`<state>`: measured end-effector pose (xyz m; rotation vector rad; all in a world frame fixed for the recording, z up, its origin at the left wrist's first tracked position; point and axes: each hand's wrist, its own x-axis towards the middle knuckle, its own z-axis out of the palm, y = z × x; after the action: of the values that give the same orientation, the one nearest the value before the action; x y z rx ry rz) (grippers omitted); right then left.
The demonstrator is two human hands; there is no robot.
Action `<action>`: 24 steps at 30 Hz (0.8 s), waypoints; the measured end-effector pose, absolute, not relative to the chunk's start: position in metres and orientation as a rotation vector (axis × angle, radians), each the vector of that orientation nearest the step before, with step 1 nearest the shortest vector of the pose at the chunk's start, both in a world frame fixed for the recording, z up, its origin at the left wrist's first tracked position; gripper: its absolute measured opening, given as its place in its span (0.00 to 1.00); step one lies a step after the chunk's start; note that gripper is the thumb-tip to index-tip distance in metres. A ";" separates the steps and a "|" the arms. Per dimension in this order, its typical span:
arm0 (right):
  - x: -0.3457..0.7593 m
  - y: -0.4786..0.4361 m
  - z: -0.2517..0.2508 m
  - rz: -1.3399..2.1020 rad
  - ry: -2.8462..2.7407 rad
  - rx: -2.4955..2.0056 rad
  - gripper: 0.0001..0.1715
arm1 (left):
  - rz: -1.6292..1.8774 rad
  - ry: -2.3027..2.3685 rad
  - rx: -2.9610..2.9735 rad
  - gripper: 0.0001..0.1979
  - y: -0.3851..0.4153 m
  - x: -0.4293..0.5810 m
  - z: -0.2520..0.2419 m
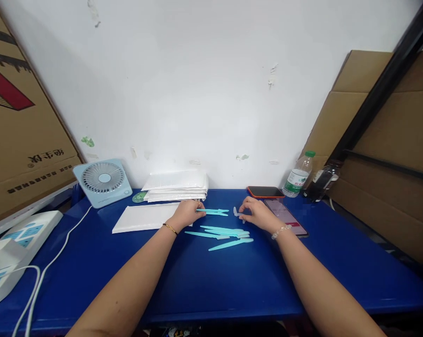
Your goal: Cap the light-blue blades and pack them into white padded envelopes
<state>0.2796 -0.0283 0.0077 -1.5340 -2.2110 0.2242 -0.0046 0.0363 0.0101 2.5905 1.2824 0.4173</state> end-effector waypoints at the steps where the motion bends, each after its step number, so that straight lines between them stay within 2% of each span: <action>1: 0.280 -0.030 0.008 0.269 -2.217 -1.518 0.05 | 0.441 1.290 2.592 0.12 0.036 -0.006 0.010; 4: 0.278 -0.036 0.010 0.460 -2.326 -1.438 0.05 | 0.514 1.246 2.634 0.17 0.031 -0.003 0.012; 8: 0.271 -0.041 0.012 0.562 -2.446 -1.407 0.06 | 0.424 1.029 2.738 0.12 0.019 0.007 0.015; 15: 0.262 -0.040 0.011 0.421 -2.450 -1.432 0.05 | 0.309 0.953 2.827 0.11 0.009 0.016 0.017; 24: 0.278 -0.031 0.010 0.227 -2.311 -1.478 0.05 | 0.424 1.238 2.801 0.09 0.022 0.006 0.016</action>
<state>0.2780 -0.0313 0.0105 -1.4776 -2.3111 0.2273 0.0061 0.0222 0.0164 2.8009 1.2378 0.4244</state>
